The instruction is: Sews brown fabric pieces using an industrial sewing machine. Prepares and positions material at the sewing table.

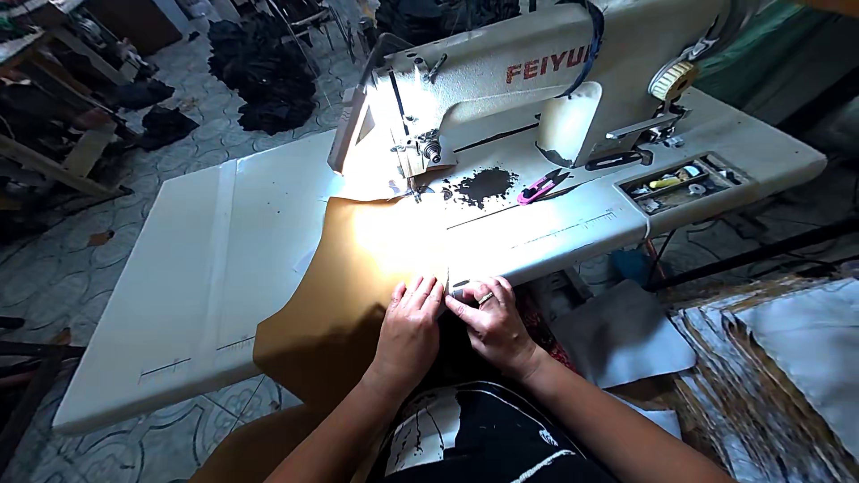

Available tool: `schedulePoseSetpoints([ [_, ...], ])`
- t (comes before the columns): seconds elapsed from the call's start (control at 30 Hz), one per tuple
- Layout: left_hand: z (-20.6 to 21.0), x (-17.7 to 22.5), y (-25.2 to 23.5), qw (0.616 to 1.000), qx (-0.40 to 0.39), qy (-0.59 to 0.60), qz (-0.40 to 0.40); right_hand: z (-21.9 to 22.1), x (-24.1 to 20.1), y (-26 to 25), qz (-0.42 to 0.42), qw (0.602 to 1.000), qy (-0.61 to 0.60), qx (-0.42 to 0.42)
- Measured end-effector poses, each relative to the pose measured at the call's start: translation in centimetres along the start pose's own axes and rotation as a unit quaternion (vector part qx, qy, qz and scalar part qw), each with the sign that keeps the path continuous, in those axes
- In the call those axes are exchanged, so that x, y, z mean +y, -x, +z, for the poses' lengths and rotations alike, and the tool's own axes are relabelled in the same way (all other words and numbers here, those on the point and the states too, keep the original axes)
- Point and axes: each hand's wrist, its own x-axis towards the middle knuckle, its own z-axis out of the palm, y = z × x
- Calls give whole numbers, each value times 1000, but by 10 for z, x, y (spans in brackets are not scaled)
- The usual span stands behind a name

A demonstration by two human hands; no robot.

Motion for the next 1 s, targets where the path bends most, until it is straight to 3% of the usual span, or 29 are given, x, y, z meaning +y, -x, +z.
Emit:
schedulePoseSetpoints([
  [0.57,3,6,-10,1000,22,18,2,-4,12,-9,17,999,-46,11],
  [0.7,5,4,-11,999,24,20,11,-7,21,-32,18,999,-24,-33],
  [0.8,-9,-12,-26,998,4,62,-17,-11,26,-43,3,997,-25,-70],
  [0.9,-16,-53,-53,997,-20,52,-58,-14,28,-46,-11,996,-21,-84],
  [1.0,-16,-83,-69,982,-153,38,-104,-17,28,-46,-16,995,-13,-93],
])
